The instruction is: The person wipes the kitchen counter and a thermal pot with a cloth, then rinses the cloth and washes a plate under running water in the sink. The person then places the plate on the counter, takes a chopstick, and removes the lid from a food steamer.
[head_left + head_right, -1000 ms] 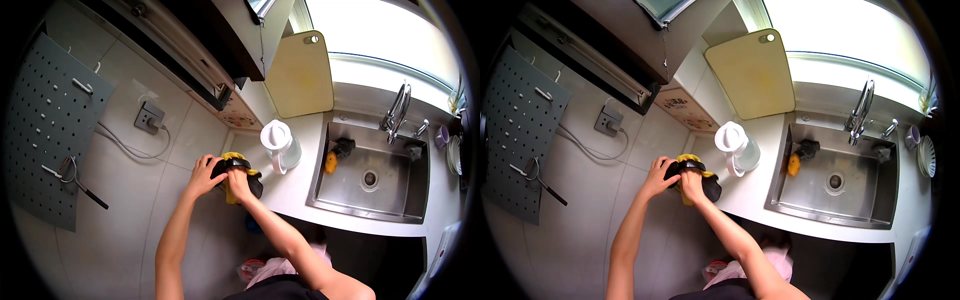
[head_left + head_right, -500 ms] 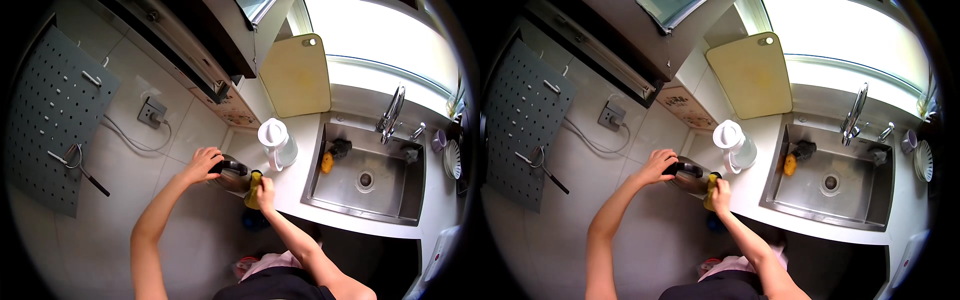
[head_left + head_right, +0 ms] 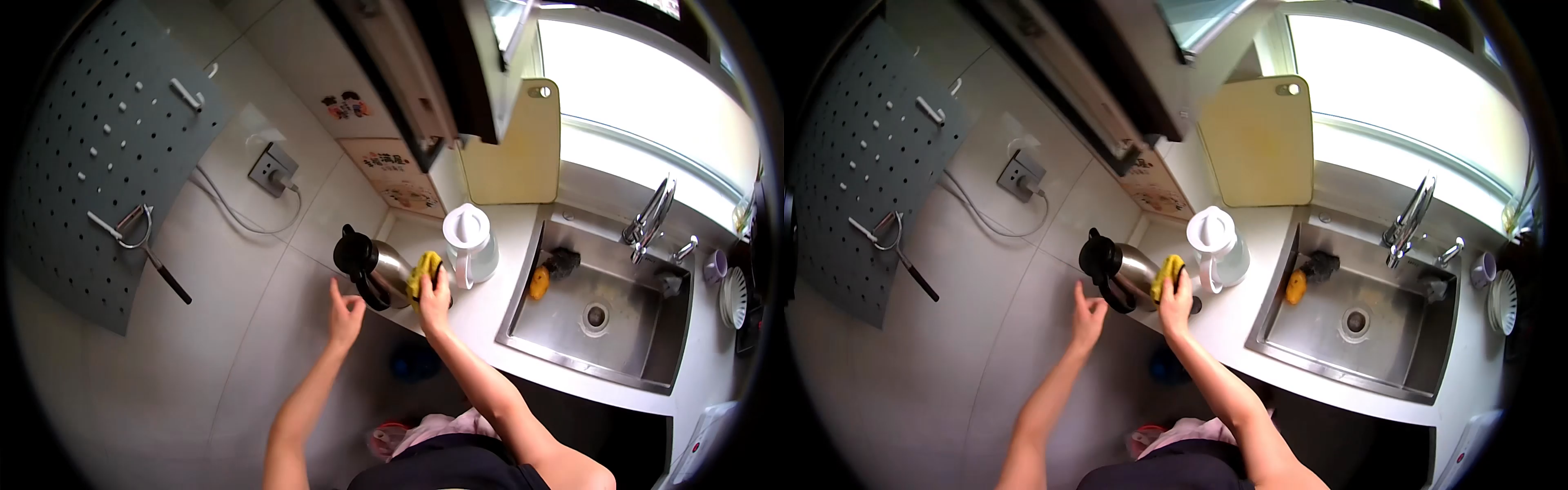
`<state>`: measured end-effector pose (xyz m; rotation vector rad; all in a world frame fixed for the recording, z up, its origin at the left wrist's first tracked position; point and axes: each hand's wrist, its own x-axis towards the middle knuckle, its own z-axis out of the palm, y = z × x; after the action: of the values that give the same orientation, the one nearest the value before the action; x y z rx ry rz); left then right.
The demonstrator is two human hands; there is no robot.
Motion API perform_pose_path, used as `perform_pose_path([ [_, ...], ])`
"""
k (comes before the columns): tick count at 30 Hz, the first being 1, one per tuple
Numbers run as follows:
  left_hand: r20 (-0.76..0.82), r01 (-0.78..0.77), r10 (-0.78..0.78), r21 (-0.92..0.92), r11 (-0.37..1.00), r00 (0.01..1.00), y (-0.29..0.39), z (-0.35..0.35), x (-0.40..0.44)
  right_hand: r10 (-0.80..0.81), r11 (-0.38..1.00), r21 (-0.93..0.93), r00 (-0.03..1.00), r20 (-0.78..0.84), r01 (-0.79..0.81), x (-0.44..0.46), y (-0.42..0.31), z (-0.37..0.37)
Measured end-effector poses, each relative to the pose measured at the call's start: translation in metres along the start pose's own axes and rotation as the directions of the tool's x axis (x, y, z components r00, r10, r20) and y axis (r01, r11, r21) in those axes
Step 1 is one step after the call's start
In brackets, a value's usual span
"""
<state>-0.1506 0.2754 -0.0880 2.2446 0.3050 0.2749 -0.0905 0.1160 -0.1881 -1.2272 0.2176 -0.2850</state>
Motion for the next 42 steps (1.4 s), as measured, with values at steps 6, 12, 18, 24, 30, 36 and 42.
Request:
perform_pose_path([
  [6,-0.058,-0.055,0.026,-0.582,0.812,0.998,0.005,0.043,0.008,-0.154,0.985,0.139,0.869,0.47,0.099,0.01,-0.072,0.079],
  [12,-0.118,-0.057,0.03,-0.23,0.972,0.993,0.006,0.028,0.004,-0.346,0.762,-0.427,0.863,0.368,0.487,0.034,-0.014,0.095],
  [18,-0.075,-0.103,0.081,-0.354,0.929,0.994,-0.017,0.012,0.017,0.28,0.946,-0.012,0.798,0.533,-0.324,0.083,0.07,0.078],
  [24,-0.09,-0.1,0.071,-0.382,0.919,0.993,-0.013,0.013,0.016,0.508,0.858,-0.158,0.766,0.395,-0.488,0.052,0.146,0.03],
  [30,-0.163,-0.214,0.18,-0.231,0.949,0.97,-0.036,0.017,0.031,-0.058,0.987,-0.114,0.92,0.388,0.11,0.025,0.027,0.067],
  [36,-0.097,-0.099,0.067,-0.38,0.92,0.993,-0.007,0.006,0.03,-0.256,0.964,0.149,0.631,0.732,0.219,0.119,0.047,0.088],
  [42,-0.125,-0.069,0.013,-0.454,0.888,0.992,-0.01,0.012,0.03,0.675,0.637,-0.128,0.469,0.569,-0.76,0.121,0.083,0.072],
])
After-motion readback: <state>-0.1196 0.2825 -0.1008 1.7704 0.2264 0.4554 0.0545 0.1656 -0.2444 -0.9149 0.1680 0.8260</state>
